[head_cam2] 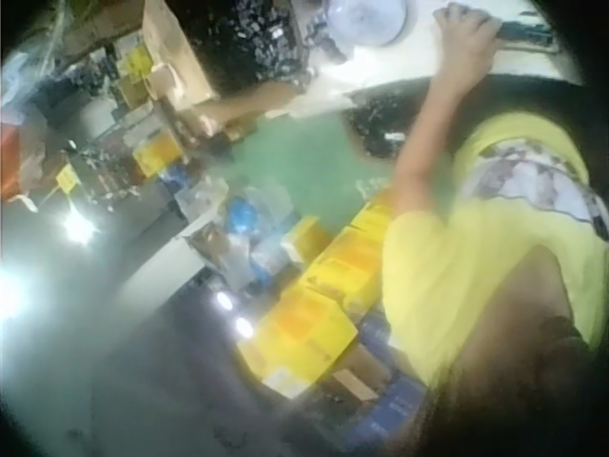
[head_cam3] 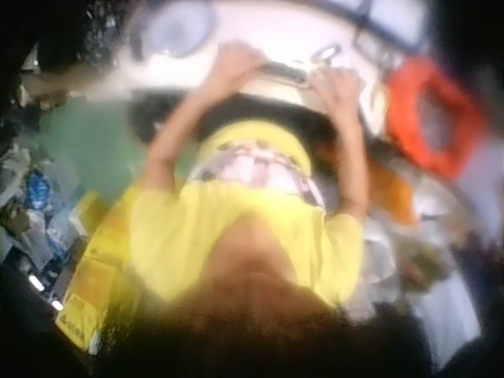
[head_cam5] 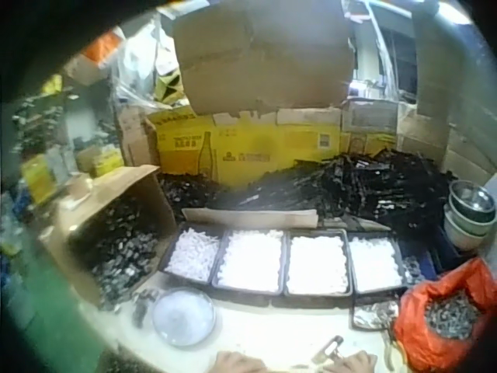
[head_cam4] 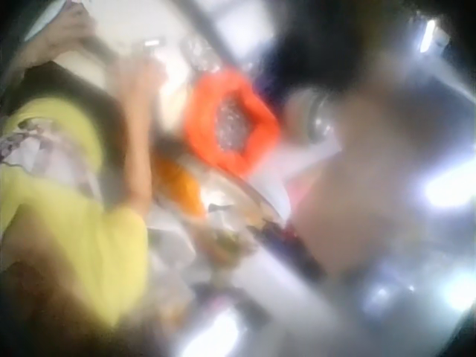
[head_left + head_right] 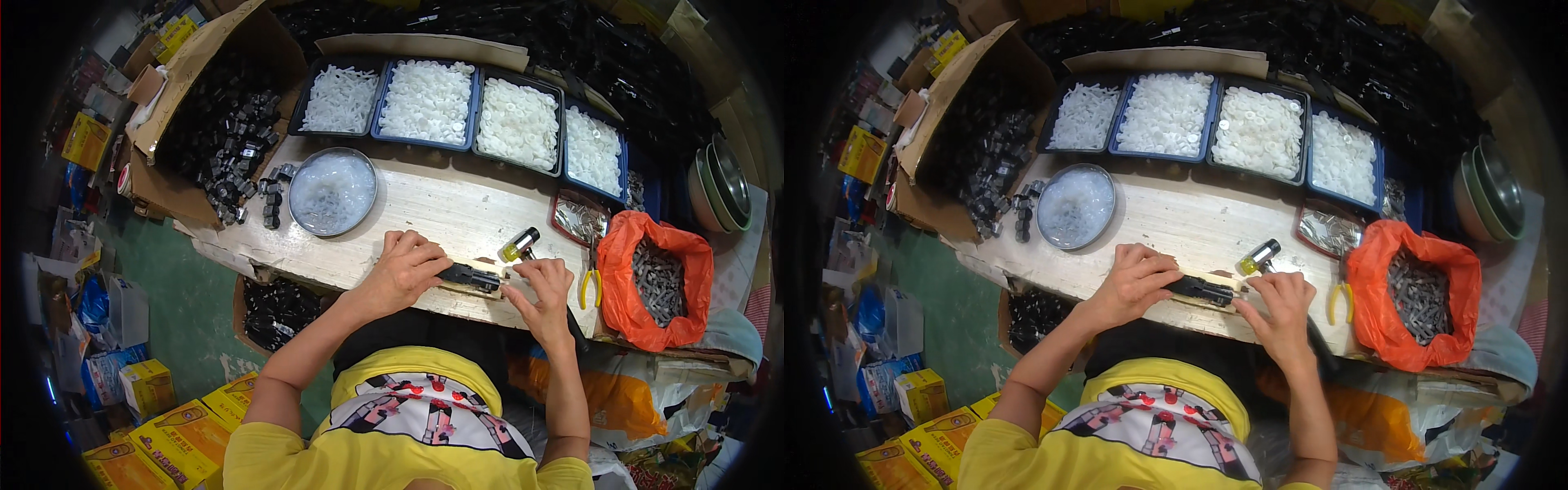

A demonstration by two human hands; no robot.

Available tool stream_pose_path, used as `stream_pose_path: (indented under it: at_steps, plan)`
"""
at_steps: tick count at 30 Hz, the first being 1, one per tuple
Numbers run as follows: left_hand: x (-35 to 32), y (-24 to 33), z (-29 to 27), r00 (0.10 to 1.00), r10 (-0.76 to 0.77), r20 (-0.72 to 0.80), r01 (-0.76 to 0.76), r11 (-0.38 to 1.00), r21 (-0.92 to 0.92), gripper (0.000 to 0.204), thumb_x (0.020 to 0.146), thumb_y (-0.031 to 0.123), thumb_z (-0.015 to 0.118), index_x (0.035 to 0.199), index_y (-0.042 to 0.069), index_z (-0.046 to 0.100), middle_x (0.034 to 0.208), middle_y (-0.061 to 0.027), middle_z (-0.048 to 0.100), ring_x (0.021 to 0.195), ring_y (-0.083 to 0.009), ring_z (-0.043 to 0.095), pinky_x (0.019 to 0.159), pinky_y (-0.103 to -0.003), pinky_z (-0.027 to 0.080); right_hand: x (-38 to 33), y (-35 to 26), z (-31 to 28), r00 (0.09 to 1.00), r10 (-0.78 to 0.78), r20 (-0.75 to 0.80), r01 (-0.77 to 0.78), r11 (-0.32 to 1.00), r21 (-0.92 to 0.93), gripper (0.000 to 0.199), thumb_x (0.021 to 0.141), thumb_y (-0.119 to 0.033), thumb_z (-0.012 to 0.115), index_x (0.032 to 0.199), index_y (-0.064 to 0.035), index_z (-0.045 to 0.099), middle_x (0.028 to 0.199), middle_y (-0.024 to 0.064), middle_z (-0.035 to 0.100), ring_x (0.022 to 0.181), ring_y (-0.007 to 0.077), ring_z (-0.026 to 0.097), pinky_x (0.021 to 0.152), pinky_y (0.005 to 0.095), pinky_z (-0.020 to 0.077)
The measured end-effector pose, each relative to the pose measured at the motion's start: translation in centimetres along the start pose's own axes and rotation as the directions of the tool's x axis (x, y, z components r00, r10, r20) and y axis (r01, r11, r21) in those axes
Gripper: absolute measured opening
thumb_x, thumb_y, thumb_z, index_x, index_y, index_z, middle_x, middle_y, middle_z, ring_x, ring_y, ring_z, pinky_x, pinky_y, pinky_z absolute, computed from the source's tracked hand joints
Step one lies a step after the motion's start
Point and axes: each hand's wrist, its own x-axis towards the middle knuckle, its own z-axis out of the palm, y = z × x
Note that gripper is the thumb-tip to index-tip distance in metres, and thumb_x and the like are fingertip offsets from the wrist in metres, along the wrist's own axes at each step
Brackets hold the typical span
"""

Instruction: The person assembles small metal lock bodies by hand. They pick up a lock body, insert a white plastic component, and use a hammer to tap the assembly into place on a wooden jig. The person then removes the finished unit and places it into a cardboard box. This process is repeated continuously throughout the video.

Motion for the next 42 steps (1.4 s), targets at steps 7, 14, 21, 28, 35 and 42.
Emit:
stream_pose_path:
  at_steps: [7, 14, 21, 28, 35, 42]
  plan:
    - [-0.1, -0.6, 0.8, 0.999, 0.002, -0.052, -0.006, 0.997, -0.078, 0.037, 0.066, 0.007, 0.071, 0.102, 0.007, 0.062, 0.101, -0.0031, 0.061, 0.089, -0.0208, 0.051, 0.082, -0.036, 0.033, -1.1, 0.5, 0.0, 0.998, 0.054, 0.013, -0.054, 0.998, -0.035, 0.028, 0.07, -0.02, 0.072, 0.093, -0.0071, 0.062, 0.088, 0.0029, 0.055, 0.086, 0.0216, 0.046, 0.077, 0.0352, 0.0292]
    - [-0.2, -0.3, 0.6, 0.997, 0.059, 0.047, -0.064, 0.993, 0.099, 0.037, 0.064, -0.001, 0.063, 0.1, 0.011, 0.063, 0.102, -0.0026, 0.057, 0.091, -0.0212, 0.049, 0.081, -0.037, 0.031, -1.3, 0.9, -0.1, 0.99, 0.107, -0.093, -0.122, 0.976, -0.183, 0.028, 0.072, -0.015, 0.068, 0.098, -0.0065, 0.06, 0.092, 0.0056, 0.053, 0.089, 0.0237, 0.047, 0.078, 0.0384, 0.0309]
    - [0.0, 0.1, -0.8, 0.971, 0.049, 0.233, -0.088, 0.983, 0.161, 0.049, 0.064, -0.01, 0.054, 0.108, 0.013, 0.061, 0.108, -0.0087, 0.051, 0.096, -0.0227, 0.046, 0.081, -0.038, 0.03, -2.0, 2.5, 1.0, 0.977, 0.215, -0.006, -0.208, 0.938, -0.278, 0.024, 0.078, -0.004, 0.059, 0.102, -0.0027, 0.056, 0.091, 0.0132, 0.052, 0.084, 0.0305, 0.051, 0.07, 0.039, 0.039]
    - [0.4, 0.1, -1.2, 0.942, 0.092, 0.324, -0.179, 0.952, 0.249, 0.05, 0.067, -0.003, 0.057, 0.115, 0.014, 0.059, 0.093, -0.0095, 0.046, 0.092, -0.0247, 0.042, 0.076, -0.038, 0.03, -0.8, -3.7, -3.1, 0.995, 0.083, 0.058, -0.084, 0.997, 0.0, 0.019, 0.083, -0.003, 0.055, 0.101, 0.0002, 0.054, 0.075, 0.0147, 0.054, 0.061, 0.0341, 0.054, 0.053, 0.0397, 0.0422]
    - [0.5, 0.6, -1.1, 0.939, 0.131, 0.319, -0.229, 0.929, 0.291, 0.038, 0.077, 0.007, 0.052, 0.114, 0.013, 0.059, 0.093, -0.0099, 0.047, 0.093, -0.0253, 0.043, 0.075, -0.039, 0.031, -1.2, -5.6, -1.7, 0.953, 0.147, 0.266, -0.071, 0.958, -0.277, 0.01, 0.084, -0.011, 0.055, 0.091, -0.0035, 0.053, 0.068, 0.0129, 0.055, 0.054, 0.0308, 0.056, 0.047, 0.0408, 0.0432]
    - [0.6, 0.8, -1.1, 0.936, 0.106, 0.334, -0.209, 0.934, 0.289, 0.037, 0.076, 0.007, 0.053, 0.112, 0.011, 0.061, 0.092, -0.0098, 0.047, 0.093, -0.0253, 0.044, 0.075, -0.037, 0.034, -0.7, -6.8, -2.9, 0.993, 0.075, 0.095, -0.053, 0.975, -0.217, 0.014, 0.087, -0.017, 0.052, 0.079, -0.006, 0.048, 0.062, 0.0119, 0.055, 0.05, 0.0321, 0.056, 0.045, 0.0399, 0.0441]
